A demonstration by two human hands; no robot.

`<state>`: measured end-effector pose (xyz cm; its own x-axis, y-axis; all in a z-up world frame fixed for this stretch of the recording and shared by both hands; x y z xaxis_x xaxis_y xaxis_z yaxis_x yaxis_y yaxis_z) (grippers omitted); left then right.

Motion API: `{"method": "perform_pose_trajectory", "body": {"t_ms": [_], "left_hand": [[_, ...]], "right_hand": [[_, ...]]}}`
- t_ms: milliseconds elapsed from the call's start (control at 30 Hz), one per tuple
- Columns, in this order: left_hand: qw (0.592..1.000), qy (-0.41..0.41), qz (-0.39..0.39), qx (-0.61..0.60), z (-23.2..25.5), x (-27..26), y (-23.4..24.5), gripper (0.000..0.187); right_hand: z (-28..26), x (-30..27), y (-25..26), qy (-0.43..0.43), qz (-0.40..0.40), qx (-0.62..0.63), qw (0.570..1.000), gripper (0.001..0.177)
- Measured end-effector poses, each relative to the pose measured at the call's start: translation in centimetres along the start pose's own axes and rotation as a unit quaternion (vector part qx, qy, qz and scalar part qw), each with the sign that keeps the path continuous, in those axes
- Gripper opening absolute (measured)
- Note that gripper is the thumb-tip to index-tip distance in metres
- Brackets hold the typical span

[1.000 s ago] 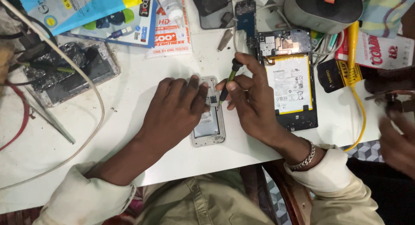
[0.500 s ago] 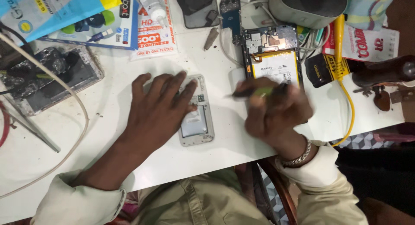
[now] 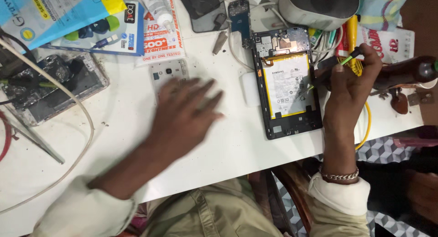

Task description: The person uses a soldering iron on a circuit board, then switches to a screwdriver to disassemble a smartphone. They remove the back cover, unscrew internal components, and detach the motherboard and battery from the phone frame.

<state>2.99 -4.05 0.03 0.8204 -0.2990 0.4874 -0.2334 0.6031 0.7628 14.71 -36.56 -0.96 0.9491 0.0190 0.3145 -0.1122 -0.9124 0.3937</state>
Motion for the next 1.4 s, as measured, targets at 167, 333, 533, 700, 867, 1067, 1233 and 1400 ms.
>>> {"method": "perform_pose_trajectory", "body": {"t_ms": [167,333,533,700,867,1067,1233,1400], "left_hand": [[0.996,-0.009,-0.081,-0.033,3.0,2.2,-3.9,0.068],[0.996,-0.01,-0.093,-0.005,2.2,1.8,-3.5,0.073],[0.995,0.01,-0.098,-0.015,1.5,1.2,-2.8,0.064],[0.995,0.021,-0.092,-0.034,1.6,1.4,-3.0,0.059],[0.994,0.026,-0.091,-0.054,1.9,1.9,-2.9,0.061],[0.991,0.039,-0.075,-0.103,3.0,2.4,-3.0,0.074],[0.991,0.058,-0.086,-0.087,2.5,2.0,-2.8,0.065],[0.992,0.037,-0.094,-0.071,2.6,1.8,-3.1,0.061]], "right_hand": [[0.8,0.6,-0.7,0.004,-0.011,0.064,0.998,0.047],[0.4,0.2,-1.2,-0.05,-0.017,0.06,0.997,0.048],[-1.0,-0.5,-1.7,0.015,-0.026,-0.002,1.0,0.044],[-1.4,-1.4,-2.2,0.016,-0.016,-0.014,1.0,0.045],[-2.0,-0.7,-2.3,-0.073,0.022,0.123,0.989,0.052],[-3.9,-2.4,-4.1,-0.003,0.045,0.089,0.995,0.052],[-4.0,-2.5,-3.8,0.013,0.029,0.026,0.999,0.048],[-3.9,-3.1,-4.3,0.008,0.015,0.055,0.998,0.049]]}}
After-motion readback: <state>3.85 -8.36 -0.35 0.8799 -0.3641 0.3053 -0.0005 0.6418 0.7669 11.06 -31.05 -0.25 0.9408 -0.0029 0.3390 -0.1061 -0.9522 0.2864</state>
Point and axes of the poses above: each hand's wrist, its own x-axis towards the middle knuckle, its own y-axis out of the back of the hand, z = x × y, the point moved 3 cm from there along x, towards the middle knuckle, and after that the axes turned 12 degrees about -x, right-handed, at the moved point
